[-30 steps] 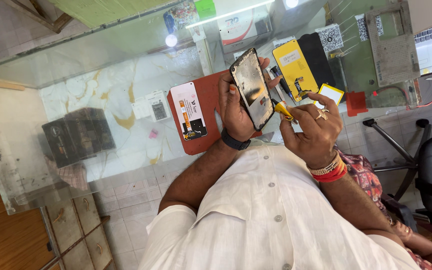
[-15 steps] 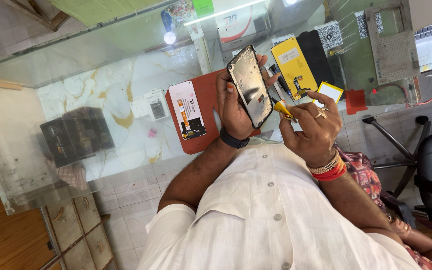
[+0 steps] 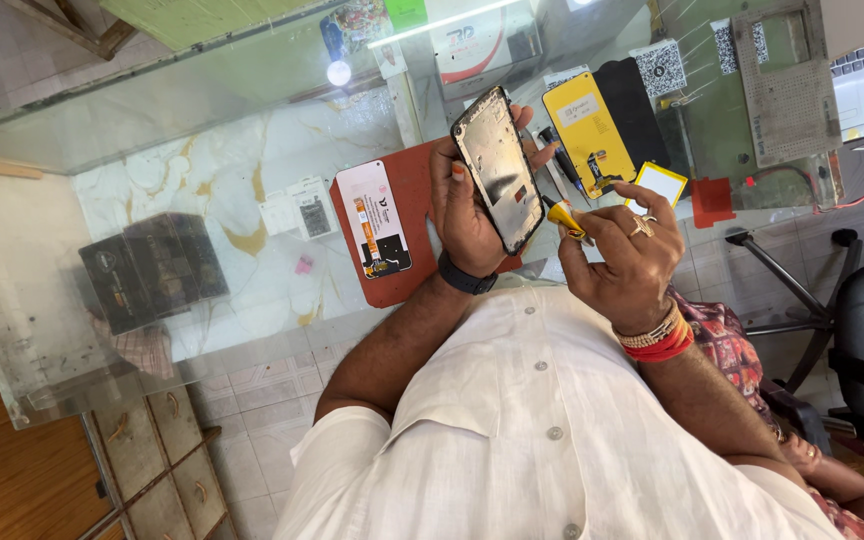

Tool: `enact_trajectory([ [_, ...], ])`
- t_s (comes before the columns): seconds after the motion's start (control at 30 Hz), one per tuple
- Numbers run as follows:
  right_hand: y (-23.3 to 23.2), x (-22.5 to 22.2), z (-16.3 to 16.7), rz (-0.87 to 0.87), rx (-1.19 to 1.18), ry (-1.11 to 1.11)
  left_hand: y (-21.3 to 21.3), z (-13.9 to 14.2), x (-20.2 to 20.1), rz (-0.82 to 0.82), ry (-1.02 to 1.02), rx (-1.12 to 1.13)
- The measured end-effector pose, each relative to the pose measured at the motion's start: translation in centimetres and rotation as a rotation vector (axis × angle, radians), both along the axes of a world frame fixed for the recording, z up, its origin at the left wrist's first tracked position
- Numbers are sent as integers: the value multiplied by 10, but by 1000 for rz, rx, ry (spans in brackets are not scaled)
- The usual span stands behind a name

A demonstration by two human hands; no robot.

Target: The person applies adhesive to the edges of a smartphone chassis, then places a battery inside and closes the device. They handle the phone, adhesive tube, and battery, and use a small tool to assist with alignment.

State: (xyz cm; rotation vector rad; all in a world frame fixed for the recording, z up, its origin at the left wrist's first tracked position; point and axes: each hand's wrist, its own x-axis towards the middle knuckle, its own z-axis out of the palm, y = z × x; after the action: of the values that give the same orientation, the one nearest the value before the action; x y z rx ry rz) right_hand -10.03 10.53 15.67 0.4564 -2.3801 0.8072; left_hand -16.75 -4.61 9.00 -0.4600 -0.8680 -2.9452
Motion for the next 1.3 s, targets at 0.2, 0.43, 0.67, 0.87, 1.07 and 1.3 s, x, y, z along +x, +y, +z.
enact_trajectory([
  [0.2,0,3,0,0,2,-3,-1,-3,1,-15,15,4],
  [0.43,-1,5,-1,4,11,-7,-3,-4,1,-3,21,-10],
  [0.67,-2,7,0,5,7,-10,-3,-3,2,1,18,-10],
  [0.87,-3,11,-1,3,19,-10,-5,-3,5,5,23,-17],
  [1.07,-3,14,-3,5,10,-19,-6,-4,7,-6,20,-1],
  [1.3,-2,15,-5,6,9,-20,-5,-3,7,0,19,12],
])
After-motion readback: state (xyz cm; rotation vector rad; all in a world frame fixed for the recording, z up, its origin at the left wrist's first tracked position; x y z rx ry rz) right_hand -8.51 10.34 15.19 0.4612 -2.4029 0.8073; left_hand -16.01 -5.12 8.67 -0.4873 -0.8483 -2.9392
